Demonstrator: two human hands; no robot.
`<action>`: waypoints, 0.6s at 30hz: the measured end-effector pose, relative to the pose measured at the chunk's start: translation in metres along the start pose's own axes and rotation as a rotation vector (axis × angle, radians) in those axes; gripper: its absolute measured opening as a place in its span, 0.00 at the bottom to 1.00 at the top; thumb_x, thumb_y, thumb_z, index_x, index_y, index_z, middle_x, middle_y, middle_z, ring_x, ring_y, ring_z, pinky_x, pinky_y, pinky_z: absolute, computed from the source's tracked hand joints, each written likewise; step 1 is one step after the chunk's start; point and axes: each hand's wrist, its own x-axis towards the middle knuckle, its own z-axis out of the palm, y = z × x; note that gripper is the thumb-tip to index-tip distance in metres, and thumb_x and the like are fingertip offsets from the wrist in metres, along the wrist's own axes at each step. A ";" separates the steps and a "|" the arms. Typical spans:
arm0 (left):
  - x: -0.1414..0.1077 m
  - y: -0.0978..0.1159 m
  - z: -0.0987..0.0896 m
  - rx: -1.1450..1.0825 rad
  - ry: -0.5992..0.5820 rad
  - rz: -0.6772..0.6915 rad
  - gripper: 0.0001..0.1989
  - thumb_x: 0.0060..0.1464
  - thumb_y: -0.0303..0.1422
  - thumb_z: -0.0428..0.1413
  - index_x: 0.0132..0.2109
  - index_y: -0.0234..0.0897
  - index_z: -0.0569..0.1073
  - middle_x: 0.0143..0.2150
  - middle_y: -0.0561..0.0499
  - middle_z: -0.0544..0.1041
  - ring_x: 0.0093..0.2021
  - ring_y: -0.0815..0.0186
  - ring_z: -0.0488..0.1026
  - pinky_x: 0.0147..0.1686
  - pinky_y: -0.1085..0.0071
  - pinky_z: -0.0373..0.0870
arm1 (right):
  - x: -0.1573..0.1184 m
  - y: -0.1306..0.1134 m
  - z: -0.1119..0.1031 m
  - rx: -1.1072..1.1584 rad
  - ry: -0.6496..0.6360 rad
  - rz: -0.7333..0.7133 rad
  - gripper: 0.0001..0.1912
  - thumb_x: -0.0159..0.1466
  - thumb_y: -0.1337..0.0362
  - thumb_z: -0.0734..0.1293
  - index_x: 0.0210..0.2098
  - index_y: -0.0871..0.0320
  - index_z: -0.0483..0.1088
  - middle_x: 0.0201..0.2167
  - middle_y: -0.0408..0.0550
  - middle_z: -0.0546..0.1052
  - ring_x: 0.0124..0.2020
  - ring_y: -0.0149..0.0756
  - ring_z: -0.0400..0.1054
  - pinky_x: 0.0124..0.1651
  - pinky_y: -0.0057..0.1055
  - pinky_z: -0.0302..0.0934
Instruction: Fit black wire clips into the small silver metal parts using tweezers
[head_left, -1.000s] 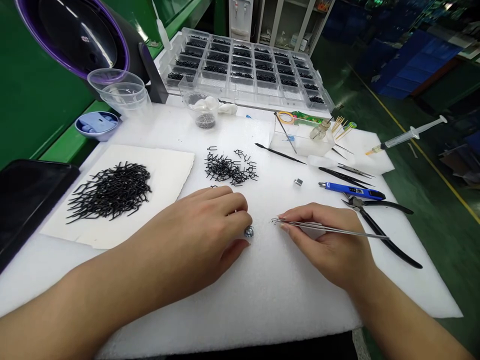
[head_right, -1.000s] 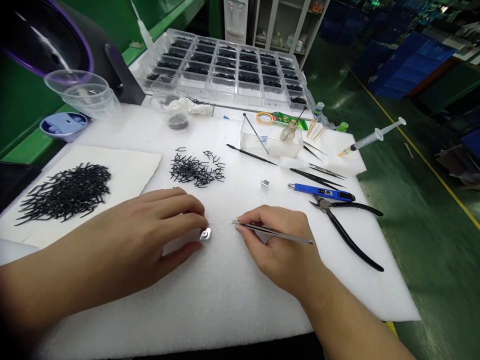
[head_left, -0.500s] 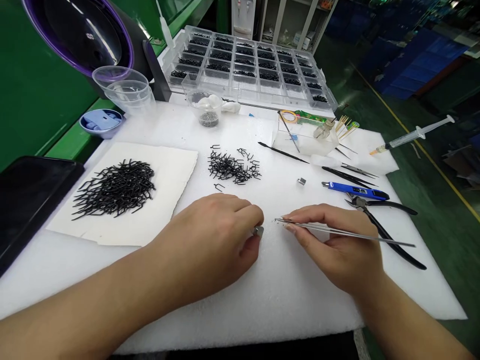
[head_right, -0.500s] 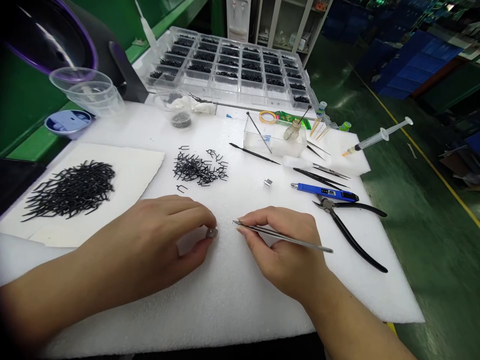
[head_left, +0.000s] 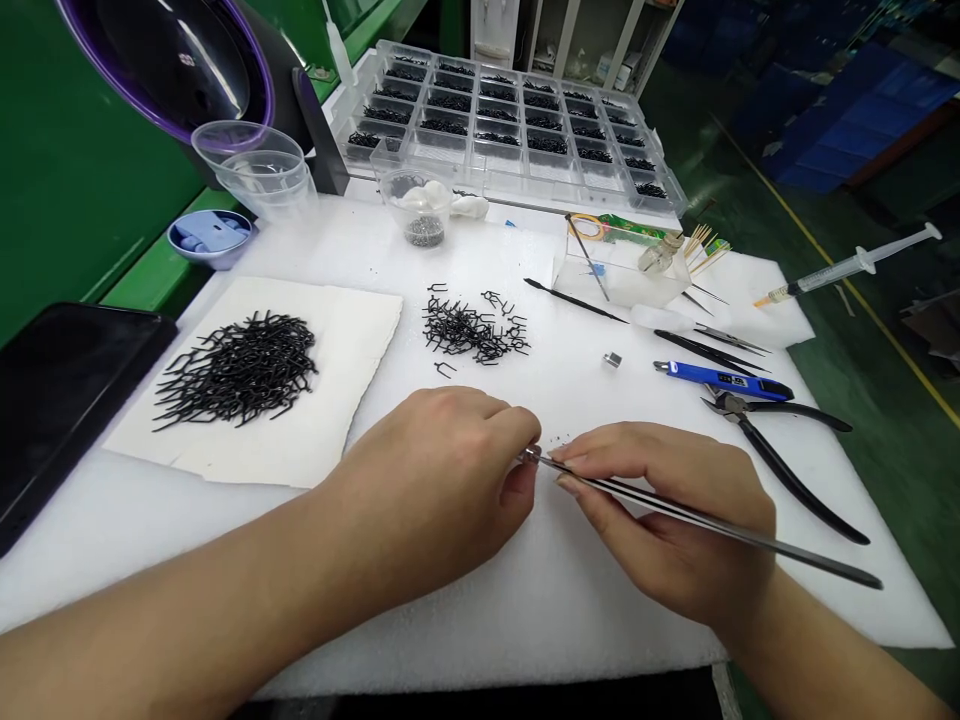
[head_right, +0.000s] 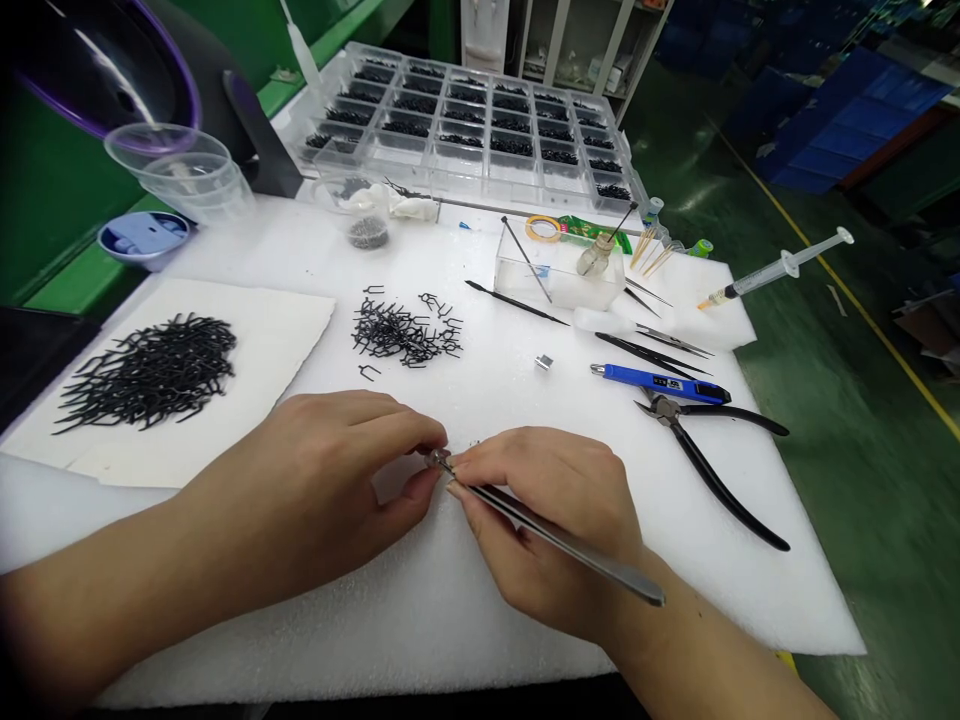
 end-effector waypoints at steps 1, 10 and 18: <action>0.000 0.000 0.000 -0.002 -0.005 -0.004 0.11 0.57 0.29 0.53 0.38 0.36 0.81 0.31 0.47 0.81 0.32 0.54 0.80 0.31 0.56 0.74 | 0.000 0.000 0.000 0.007 0.012 -0.015 0.12 0.63 0.77 0.70 0.40 0.53 0.73 0.38 0.45 0.85 0.39 0.35 0.81 0.44 0.32 0.76; 0.001 0.001 0.000 -0.008 -0.030 -0.028 0.11 0.57 0.29 0.53 0.39 0.36 0.81 0.33 0.47 0.82 0.32 0.53 0.80 0.32 0.55 0.75 | 0.002 0.003 0.002 0.005 0.041 -0.055 0.10 0.62 0.78 0.70 0.39 0.57 0.74 0.37 0.47 0.85 0.39 0.32 0.81 0.45 0.28 0.75; 0.000 0.000 -0.001 0.001 -0.041 -0.033 0.11 0.57 0.29 0.53 0.39 0.36 0.81 0.32 0.47 0.81 0.32 0.54 0.80 0.31 0.56 0.74 | 0.001 0.003 0.001 -0.007 0.034 -0.048 0.10 0.61 0.79 0.71 0.38 0.59 0.75 0.37 0.48 0.85 0.40 0.30 0.80 0.47 0.25 0.73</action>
